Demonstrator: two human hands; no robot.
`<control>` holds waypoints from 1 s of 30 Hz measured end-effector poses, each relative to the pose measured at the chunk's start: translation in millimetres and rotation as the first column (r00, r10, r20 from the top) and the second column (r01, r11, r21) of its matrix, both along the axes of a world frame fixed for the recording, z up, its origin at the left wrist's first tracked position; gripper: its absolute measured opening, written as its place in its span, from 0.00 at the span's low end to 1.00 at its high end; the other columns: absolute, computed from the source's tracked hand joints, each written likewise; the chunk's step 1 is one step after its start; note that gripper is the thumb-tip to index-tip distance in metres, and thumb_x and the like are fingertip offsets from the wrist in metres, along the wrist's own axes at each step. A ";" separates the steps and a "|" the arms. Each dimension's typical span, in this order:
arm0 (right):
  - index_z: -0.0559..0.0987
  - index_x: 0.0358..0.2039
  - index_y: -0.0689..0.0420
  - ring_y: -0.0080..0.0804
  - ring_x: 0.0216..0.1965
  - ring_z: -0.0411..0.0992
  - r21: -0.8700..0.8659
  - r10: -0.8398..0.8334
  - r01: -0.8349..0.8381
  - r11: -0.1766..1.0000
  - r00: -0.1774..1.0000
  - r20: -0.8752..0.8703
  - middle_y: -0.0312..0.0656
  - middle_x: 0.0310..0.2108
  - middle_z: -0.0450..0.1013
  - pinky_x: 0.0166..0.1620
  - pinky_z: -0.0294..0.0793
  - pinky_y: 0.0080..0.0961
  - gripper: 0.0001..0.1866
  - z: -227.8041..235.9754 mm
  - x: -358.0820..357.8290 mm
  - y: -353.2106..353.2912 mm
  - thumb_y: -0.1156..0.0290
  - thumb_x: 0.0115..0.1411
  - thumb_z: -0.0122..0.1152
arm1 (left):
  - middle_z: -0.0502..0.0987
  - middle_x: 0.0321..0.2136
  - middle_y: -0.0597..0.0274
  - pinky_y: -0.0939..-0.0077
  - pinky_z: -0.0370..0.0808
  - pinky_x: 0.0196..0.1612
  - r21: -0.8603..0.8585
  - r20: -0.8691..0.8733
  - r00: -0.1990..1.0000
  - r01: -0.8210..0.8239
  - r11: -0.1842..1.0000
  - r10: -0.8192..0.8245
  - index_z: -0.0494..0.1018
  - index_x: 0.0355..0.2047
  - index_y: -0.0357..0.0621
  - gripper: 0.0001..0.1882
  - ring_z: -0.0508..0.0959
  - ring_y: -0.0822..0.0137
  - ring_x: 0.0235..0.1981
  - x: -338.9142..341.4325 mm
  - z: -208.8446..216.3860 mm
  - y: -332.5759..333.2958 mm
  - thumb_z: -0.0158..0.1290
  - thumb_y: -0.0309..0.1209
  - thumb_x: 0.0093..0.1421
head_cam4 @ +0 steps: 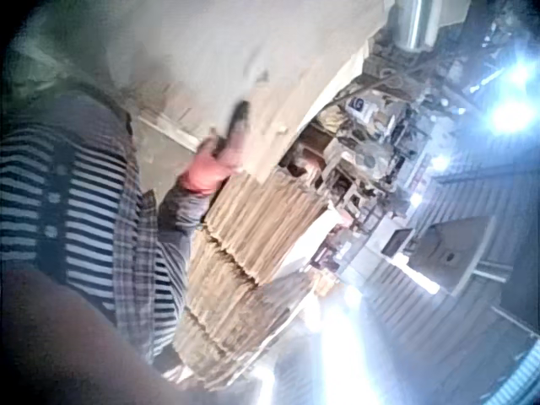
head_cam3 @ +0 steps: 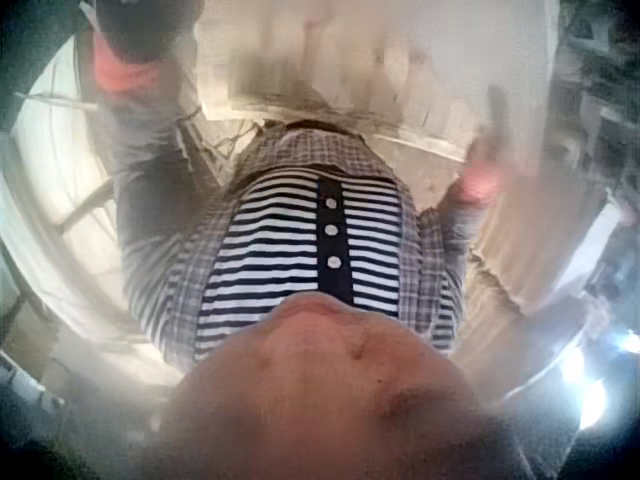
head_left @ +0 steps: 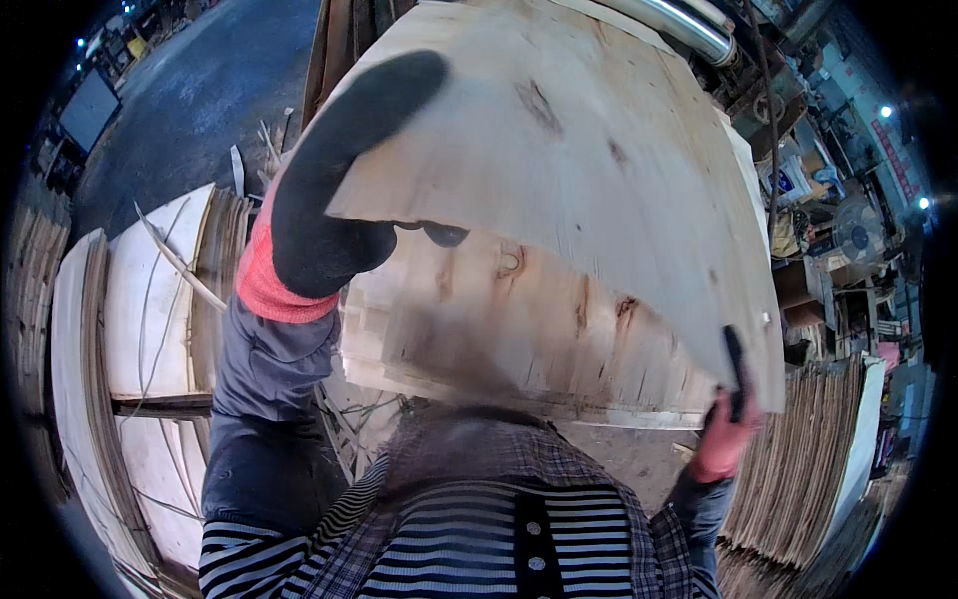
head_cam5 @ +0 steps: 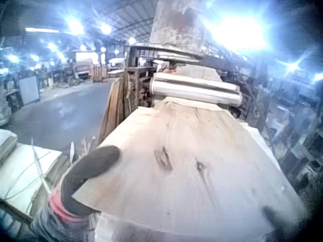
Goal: The person repeatedly picks up large thin wood sheets from a stack and feeds them into a roller machine. They handle each sheet by hand, guiding it through the rollers, then remove and restack the processed sheets. The cycle continues with multiple sheets in a repetitive manner.
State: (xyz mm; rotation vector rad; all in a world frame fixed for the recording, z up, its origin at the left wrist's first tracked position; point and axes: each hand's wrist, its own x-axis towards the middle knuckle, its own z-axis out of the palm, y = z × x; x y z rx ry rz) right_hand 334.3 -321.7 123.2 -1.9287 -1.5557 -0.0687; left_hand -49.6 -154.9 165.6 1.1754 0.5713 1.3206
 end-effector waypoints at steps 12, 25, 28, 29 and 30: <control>0.74 0.38 0.59 0.46 0.41 0.68 0.133 0.163 -0.271 0.953 0.833 0.528 0.45 0.39 0.71 0.48 0.63 0.40 0.27 110.2 0.2 51.5 0.52 0.40 0.56 | 0.47 0.57 0.44 0.59 0.49 0.58 0.099 -0.953 0.239 -0.330 0.939 0.185 0.47 0.57 0.37 0.39 0.50 0.43 0.57 8.5 -211.9 -103.3 0.54 0.33 0.47; 0.67 0.48 0.53 0.42 0.48 0.62 0.094 0.171 -0.226 0.970 0.900 0.402 0.45 0.46 0.65 0.53 0.56 0.39 0.27 -51.8 44.9 336.8 0.60 0.46 0.58 | 0.67 0.46 0.53 0.76 0.64 0.49 -0.299 -0.659 0.734 -0.455 0.839 0.163 0.56 0.53 0.35 0.28 0.68 0.66 0.46 0.6 -177.4 -72.5 0.51 0.27 0.53; 0.62 0.52 0.54 0.46 0.53 0.56 -0.011 0.067 -0.076 0.997 0.789 0.611 0.48 0.51 0.60 0.57 0.47 0.43 0.32 -103.9 31.0 339.1 0.54 0.48 0.54 | 0.69 0.44 0.55 0.78 0.66 0.47 -0.349 -0.503 0.824 -0.472 0.810 0.263 0.60 0.51 0.35 0.23 0.69 0.68 0.44 3.2 -173.4 -72.4 0.50 0.24 0.54; 0.61 0.53 0.55 0.47 0.54 0.54 -0.073 0.165 -0.150 0.986 0.804 0.571 0.49 0.52 0.58 0.58 0.44 0.44 0.33 -105.8 10.2 332.0 0.53 0.48 0.53 | 0.69 0.44 0.55 0.79 0.65 0.47 -0.355 -0.460 0.830 -0.497 0.792 0.315 0.61 0.50 0.34 0.22 0.70 0.69 0.44 -2.0 -177.5 -79.0 0.50 0.23 0.54; 0.59 0.54 0.56 0.49 0.55 0.52 -0.135 0.240 -0.199 0.971 0.807 0.539 0.50 0.54 0.56 0.59 0.41 0.45 0.35 -98.5 -2.3 314.4 0.51 0.48 0.52 | 0.69 0.43 0.55 0.79 0.66 0.47 -0.325 -0.464 0.813 -0.527 0.785 0.353 0.61 0.50 0.34 0.22 0.70 0.69 0.43 1.3 -167.3 -81.1 0.49 0.22 0.54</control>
